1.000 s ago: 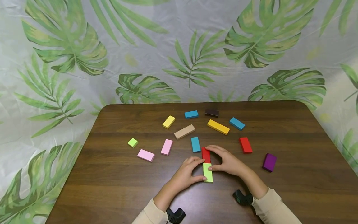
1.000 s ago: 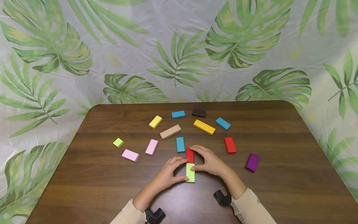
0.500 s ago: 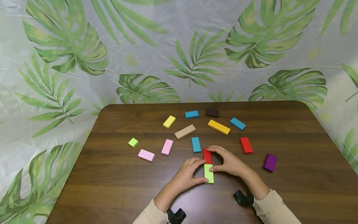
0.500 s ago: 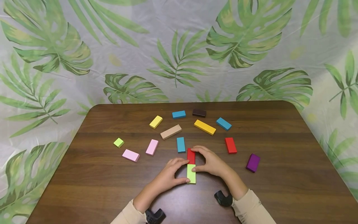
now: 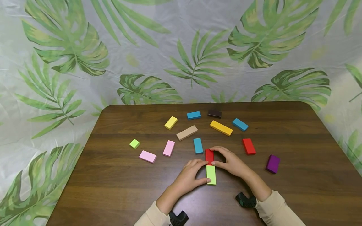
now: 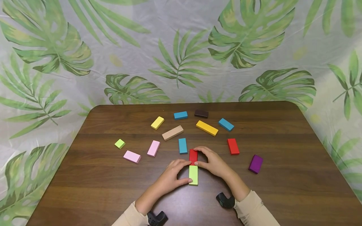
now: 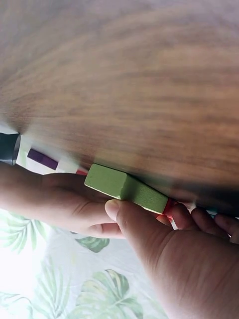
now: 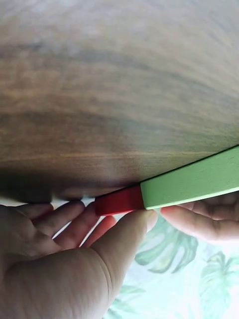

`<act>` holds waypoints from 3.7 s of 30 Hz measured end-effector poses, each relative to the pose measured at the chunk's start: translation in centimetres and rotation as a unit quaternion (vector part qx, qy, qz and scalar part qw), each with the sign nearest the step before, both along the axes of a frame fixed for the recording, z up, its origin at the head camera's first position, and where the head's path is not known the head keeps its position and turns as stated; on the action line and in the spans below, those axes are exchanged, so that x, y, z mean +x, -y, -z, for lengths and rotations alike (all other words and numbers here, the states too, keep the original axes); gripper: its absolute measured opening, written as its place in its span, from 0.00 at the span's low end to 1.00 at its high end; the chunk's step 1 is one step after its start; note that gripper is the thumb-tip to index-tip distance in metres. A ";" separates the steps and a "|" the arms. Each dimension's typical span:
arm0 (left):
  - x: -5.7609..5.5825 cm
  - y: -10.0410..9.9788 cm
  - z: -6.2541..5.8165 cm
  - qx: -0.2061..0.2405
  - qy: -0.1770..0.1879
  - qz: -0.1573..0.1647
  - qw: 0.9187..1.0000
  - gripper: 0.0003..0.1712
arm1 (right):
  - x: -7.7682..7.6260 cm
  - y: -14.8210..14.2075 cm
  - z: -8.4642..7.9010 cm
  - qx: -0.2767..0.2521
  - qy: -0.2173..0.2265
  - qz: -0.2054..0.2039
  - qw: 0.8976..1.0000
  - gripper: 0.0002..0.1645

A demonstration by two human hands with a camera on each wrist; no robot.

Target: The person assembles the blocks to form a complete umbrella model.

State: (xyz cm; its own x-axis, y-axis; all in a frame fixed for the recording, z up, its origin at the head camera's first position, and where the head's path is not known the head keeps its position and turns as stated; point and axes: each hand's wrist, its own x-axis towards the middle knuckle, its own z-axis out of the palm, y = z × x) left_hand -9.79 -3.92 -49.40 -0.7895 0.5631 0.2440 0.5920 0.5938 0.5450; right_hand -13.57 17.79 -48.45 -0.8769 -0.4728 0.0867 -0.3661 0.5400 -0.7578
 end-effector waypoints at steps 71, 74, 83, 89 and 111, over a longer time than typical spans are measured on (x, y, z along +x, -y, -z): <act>0.7 -0.3 0.1 0.000 -0.004 -0.019 1.000 0.33 | 2.0 -0.5 -0.5 0.030 -0.015 -0.061 0.998 0.45; 0.7 -0.4 0.1 -0.001 -0.005 -0.020 1.000 0.33 | 2.1 -0.5 -0.4 0.023 -0.005 -0.056 0.998 0.44; 0.6 -0.4 0.2 -0.002 -0.004 -0.020 1.000 0.33 | 2.3 -0.5 -0.3 0.015 -0.008 -0.045 0.999 0.42; 0.3 -0.1 0.1 0.044 0.020 -0.020 0.999 0.31 | 2.3 -0.5 -0.3 0.015 -0.012 -0.045 0.999 0.42; -3.8 1.1 0.9 0.162 0.040 -0.131 0.977 0.33 | 2.5 -0.5 -0.1 0.016 0.002 -0.028 0.999 0.42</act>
